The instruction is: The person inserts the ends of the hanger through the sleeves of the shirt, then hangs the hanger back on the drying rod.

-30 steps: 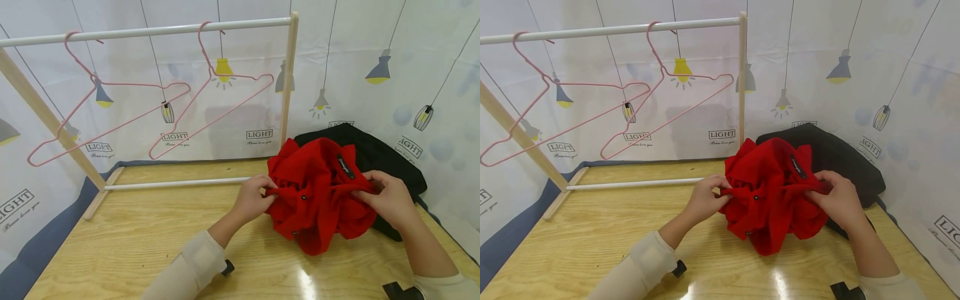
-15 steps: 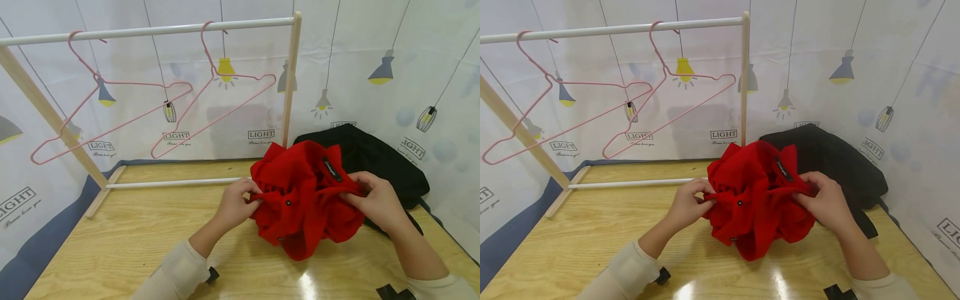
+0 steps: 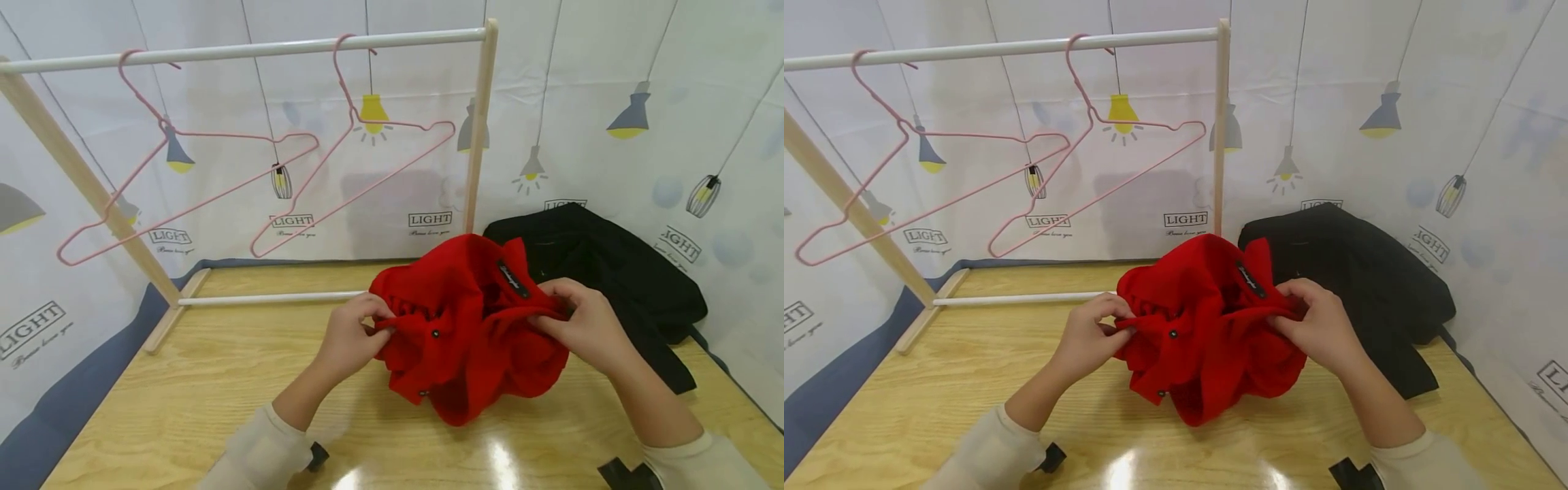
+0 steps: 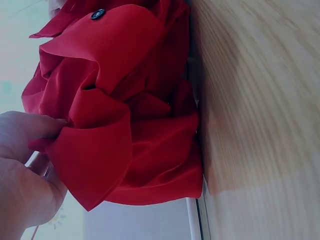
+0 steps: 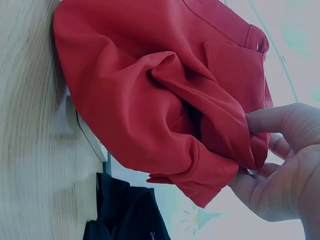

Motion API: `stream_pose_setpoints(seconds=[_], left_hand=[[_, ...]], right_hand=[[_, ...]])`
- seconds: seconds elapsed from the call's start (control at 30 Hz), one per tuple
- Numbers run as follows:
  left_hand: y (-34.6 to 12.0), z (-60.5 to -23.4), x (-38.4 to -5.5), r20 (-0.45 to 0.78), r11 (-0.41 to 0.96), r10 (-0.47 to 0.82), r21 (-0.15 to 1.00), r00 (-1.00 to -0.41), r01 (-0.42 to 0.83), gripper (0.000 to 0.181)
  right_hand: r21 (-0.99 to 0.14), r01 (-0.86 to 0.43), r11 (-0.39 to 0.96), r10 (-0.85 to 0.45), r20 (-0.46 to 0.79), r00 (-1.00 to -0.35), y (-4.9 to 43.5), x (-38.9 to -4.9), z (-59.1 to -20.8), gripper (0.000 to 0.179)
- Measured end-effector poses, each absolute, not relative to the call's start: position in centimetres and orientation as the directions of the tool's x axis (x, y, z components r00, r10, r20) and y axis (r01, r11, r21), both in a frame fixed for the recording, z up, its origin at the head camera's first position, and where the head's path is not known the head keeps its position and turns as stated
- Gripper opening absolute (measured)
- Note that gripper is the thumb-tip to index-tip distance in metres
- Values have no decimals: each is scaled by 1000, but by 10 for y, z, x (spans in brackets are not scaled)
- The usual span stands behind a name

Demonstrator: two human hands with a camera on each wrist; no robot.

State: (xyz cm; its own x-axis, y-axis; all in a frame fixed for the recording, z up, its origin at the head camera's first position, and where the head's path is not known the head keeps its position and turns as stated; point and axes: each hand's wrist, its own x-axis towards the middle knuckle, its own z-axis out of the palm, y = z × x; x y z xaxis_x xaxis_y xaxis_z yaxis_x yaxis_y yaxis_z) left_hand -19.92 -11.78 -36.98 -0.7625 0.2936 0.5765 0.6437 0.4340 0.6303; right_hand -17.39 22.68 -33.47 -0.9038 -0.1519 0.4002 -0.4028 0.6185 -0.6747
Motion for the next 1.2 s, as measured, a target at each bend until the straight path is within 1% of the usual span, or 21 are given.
stream_pose_setpoints(seconds=[0.2, 0.43, 0.6, 0.73, 0.97, 1.2], left_hand=[[-137, -370, -194, 567, 461, 262, 637, -781, 617, 20], [-153, -369, -191, 566, 482, 233, 639, -790, 600, 18], [-165, -370, -190, 545, 495, 221, 652, -809, 575, 17], [-175, -372, -190, 520, 523, 238, 643, -820, 559, 19], [-186, -374, -192, 533, 559, 287, 581, -796, 591, 20], [-195, -380, -195, 507, 619, 316, 530, -802, 580, 24]], right_hand=[[-688, -417, 594, -201, 375, -905, 212, -181, -335, 23], [-669, -452, 590, -260, 373, -891, 198, -196, -333, 23], [-665, -470, 580, -298, 364, -882, 186, -208, -331, 22], [-678, -467, 568, -311, 349, -884, 178, -215, -332, 21], [-658, -474, 586, -317, 352, -881, 165, -226, -343, 21], [-642, -487, 592, -326, 363, -873, 156, -237, -356, 22]])
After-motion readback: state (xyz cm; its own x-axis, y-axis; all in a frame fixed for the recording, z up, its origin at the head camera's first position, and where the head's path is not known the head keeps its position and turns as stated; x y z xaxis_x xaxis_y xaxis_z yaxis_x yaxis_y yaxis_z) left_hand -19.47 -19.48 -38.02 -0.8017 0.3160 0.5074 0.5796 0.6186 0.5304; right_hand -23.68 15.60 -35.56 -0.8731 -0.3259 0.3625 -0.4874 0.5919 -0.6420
